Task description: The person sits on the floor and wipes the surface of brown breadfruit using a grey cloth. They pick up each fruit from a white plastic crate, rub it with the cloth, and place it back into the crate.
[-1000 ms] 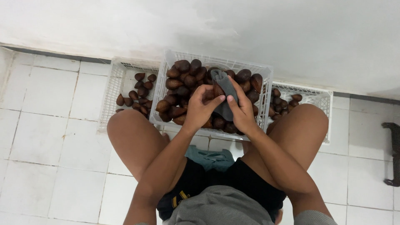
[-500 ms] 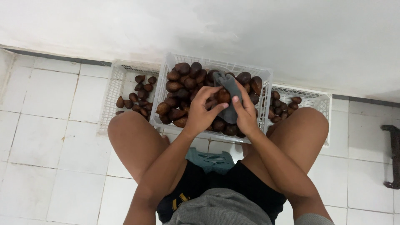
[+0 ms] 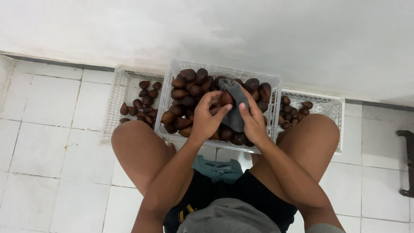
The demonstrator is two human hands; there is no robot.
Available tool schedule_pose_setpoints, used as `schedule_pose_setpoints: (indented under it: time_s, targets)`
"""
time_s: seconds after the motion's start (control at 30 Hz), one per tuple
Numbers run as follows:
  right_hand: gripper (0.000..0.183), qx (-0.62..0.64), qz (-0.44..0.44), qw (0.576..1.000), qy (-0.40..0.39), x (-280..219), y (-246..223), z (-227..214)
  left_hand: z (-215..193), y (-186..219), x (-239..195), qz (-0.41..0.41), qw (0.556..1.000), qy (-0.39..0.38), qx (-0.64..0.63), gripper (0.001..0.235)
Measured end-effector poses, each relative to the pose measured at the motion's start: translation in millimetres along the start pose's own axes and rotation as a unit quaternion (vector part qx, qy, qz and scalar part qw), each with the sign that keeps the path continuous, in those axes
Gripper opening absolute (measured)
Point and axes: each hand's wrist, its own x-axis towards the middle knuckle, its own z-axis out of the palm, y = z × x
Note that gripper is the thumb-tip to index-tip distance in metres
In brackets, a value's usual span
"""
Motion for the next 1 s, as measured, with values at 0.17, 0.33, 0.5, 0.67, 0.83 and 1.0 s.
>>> schedule_pose_setpoints:
  time_s: [0.17,0.33,0.5,0.67,0.83,1.0]
  targets:
    - [0.050,-0.018,0.001,1.000,-0.003,2.6,-1.8,-0.6,2.8,-0.6,0.9,-0.006,1.000,0.003,0.000,0.050]
    - [0.049,-0.019,0.005,1.000,-0.005,1.8,-1.2,-0.8,2.2,-0.3,0.6,-0.002,1.000,0.004,-0.009,0.048]
    - [0.049,-0.018,-0.012,1.000,0.009,-0.3,-4.2,-0.2,4.2,5.6,-0.7,-0.003,1.000,-0.003,-0.001,0.050]
    - [0.048,-0.005,-0.010,1.000,0.016,-4.2,2.4,0.7,6.2,-2.6,-2.1,0.000,1.000,-0.006,0.013,0.048]
    - [0.049,-0.033,-0.014,0.999,0.012,-10.0,0.4,3.0,6.6,1.4,-3.1,0.006,1.000,0.006,0.029,0.045]
    - [0.049,-0.170,-0.143,0.975,-0.033,-6.6,-29.6,28.2,0.4,5.1,1.6,-0.021,0.999,0.042,0.008,0.029]
